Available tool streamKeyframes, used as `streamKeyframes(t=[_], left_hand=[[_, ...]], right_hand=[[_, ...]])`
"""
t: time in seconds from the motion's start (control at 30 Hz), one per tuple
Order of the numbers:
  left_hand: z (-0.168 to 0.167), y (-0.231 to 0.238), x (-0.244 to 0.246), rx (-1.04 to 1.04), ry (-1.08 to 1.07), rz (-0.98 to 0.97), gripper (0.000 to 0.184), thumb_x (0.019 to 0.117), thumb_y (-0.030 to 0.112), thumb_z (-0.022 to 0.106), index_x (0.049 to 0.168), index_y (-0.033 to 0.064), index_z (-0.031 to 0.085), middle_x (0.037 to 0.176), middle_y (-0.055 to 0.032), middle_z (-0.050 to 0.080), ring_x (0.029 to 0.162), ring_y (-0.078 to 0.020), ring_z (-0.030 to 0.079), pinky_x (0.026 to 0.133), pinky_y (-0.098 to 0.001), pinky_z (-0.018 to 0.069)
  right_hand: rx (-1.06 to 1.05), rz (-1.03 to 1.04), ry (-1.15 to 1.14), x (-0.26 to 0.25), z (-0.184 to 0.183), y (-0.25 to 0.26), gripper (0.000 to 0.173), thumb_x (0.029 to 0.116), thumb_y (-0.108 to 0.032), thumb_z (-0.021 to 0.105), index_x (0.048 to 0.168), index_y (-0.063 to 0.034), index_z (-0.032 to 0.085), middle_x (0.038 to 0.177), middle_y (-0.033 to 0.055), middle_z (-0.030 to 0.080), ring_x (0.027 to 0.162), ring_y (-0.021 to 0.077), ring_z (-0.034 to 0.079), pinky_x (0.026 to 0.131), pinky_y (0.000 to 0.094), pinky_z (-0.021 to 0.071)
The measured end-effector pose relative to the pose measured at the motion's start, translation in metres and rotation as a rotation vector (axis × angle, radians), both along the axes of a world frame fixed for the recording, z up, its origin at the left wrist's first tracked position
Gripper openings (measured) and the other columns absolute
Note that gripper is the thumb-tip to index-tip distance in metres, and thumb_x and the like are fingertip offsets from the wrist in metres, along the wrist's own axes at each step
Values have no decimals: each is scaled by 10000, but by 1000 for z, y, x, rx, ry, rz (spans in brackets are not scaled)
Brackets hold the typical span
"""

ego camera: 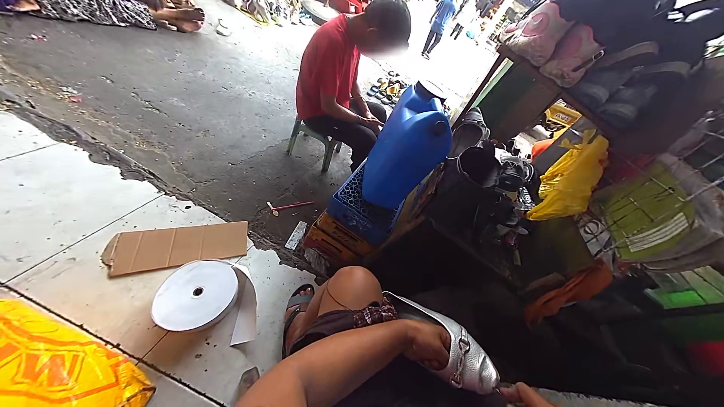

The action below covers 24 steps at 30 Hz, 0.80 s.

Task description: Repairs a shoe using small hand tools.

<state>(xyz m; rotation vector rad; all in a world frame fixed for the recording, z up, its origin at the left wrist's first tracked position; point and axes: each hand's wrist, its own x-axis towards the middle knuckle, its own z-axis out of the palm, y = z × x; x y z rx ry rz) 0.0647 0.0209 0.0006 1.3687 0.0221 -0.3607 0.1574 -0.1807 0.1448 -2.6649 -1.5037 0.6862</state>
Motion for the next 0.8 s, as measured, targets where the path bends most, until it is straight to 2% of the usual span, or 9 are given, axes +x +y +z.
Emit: streamKeyframes(t=[0.17,0.23,0.27,0.3,0.33,0.4,0.5,0.57,0.8], left_hand=[[6,1,-3,74,9,16,309,884,-21,592,647,145,482,479,80,342,412,-34,265,431,-228,233],[8,4,-5,226,-40,67,212,896,23,644,725,96,543,539,50,407,457,-57,336,463,-264,290],[8,5,-6,304,-92,99,101,899,36,661,817,45,604,627,2,498,532,-88,426,519,-304,361],[9,7,-9,361,-146,119,56,907,17,651,943,-26,655,777,-93,614,679,-166,548,641,-389,453],[10,9,-12,413,-194,126,162,924,1,635,1057,-78,680,944,-190,693,863,-266,653,805,-482,518],[12,9,-21,502,-251,144,195,949,-19,605,1095,-125,677,1049,-278,693,1005,-380,665,922,-555,494],[16,8,-27,630,-240,152,168,962,-13,589,1048,-123,682,1016,-290,690,1001,-414,665,913,-580,487],[17,11,-30,694,-217,140,173,972,-5,580,1058,-110,688,1027,-289,692,1026,-430,660,927,-604,477],[15,7,-31,730,-283,178,213,988,71,584,1089,-44,731,1030,-253,718,1045,-411,677,951,-606,480]], right_hand=[[108,-29,5,-2,-11,-8,312,1027,-123,520,1190,87,684,1109,247,728,1023,390,718,924,562,546],[112,-36,6,-1,-13,-9,320,1032,-125,512,1206,87,675,1111,251,724,1013,396,716,916,569,545],[106,-31,-5,0,-13,-8,321,1030,-124,511,1209,90,670,1098,257,723,1004,408,715,904,580,545],[77,-19,-21,0,-10,-6,321,1034,-123,508,1215,93,661,1101,266,719,1017,425,709,907,592,539],[32,-1,-46,0,-6,-2,320,1034,-118,504,1218,98,652,1103,278,712,1031,444,701,908,608,531],[-30,45,-93,0,-2,7,301,1007,-79,512,1196,112,647,1086,298,701,1036,470,691,897,624,528],[-21,105,-60,1,-2,19,244,966,-20,546,1125,130,654,1046,307,695,1019,465,690,901,608,530],[10,160,4,6,-1,21,238,1004,-48,560,1114,138,661,1033,308,703,1012,461,696,923,593,530],[234,210,-7,24,-16,-5,275,1015,-121,589,1029,137,683,889,280,720,850,430,728,804,568,570]])
